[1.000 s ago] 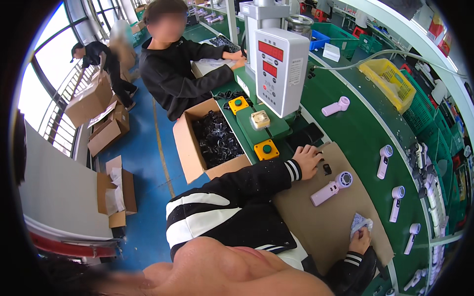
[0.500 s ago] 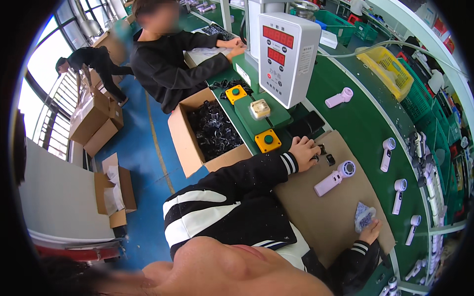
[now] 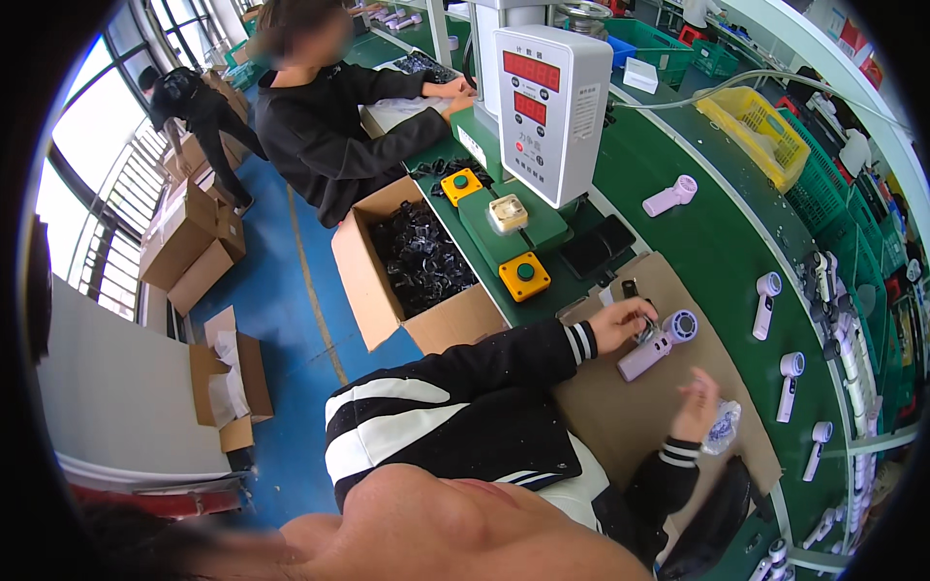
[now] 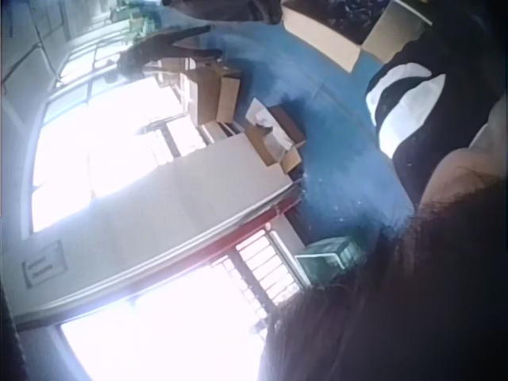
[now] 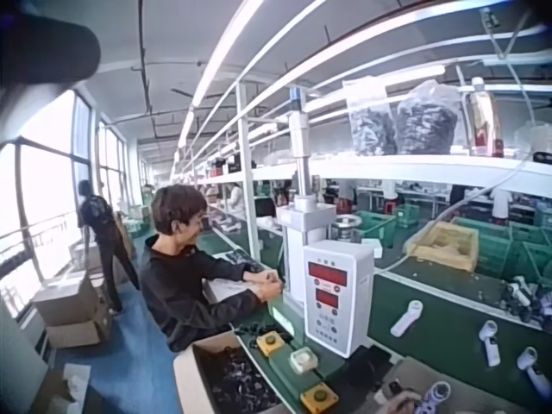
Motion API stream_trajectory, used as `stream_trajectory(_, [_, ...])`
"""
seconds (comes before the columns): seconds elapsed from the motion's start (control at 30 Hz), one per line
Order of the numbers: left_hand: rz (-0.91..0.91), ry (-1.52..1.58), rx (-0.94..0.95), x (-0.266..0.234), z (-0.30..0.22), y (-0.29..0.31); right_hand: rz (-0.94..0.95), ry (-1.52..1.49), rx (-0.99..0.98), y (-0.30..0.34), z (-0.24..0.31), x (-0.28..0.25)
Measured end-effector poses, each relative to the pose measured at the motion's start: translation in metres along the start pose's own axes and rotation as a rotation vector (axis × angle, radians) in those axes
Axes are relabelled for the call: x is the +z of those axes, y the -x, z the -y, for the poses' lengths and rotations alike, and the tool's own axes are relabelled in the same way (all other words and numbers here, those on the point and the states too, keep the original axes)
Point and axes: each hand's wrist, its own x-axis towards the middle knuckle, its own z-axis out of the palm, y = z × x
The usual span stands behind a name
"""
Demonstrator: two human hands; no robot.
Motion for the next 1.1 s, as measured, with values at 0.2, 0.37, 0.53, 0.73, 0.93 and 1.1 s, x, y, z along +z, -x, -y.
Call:
stream_trajectory(0.2, [0.175,0.189,0.003,0.017,0.034,-0.001,0.079,-0.201,0.028,0.003,-0.009,0.053])
stream_trajectory(0.37, [0.193,0.240,-0.016,0.018,0.034,-0.005,0.078,-0.098,-0.067,-0.009,-0.015,0.056])
stream_trajectory(0.53, [0.210,0.302,-0.089,0.018,0.031,-0.001,0.131,0.087,-0.061,-0.015,-0.002,0.055])
stream_trajectory(0.73, [0.178,0.332,-0.159,0.016,0.024,-0.007,0.005,0.215,-0.198,-0.029,-0.005,0.071])
stream_trajectory(0.93, [0.176,0.336,-0.178,0.028,0.026,-0.014,-0.053,0.147,-0.162,-0.033,-0.004,0.073])
stream_trajectory(1.1, [0.122,0.420,-0.209,0.044,0.025,-0.020,0.000,0.085,-0.160,-0.041,-0.008,0.061])
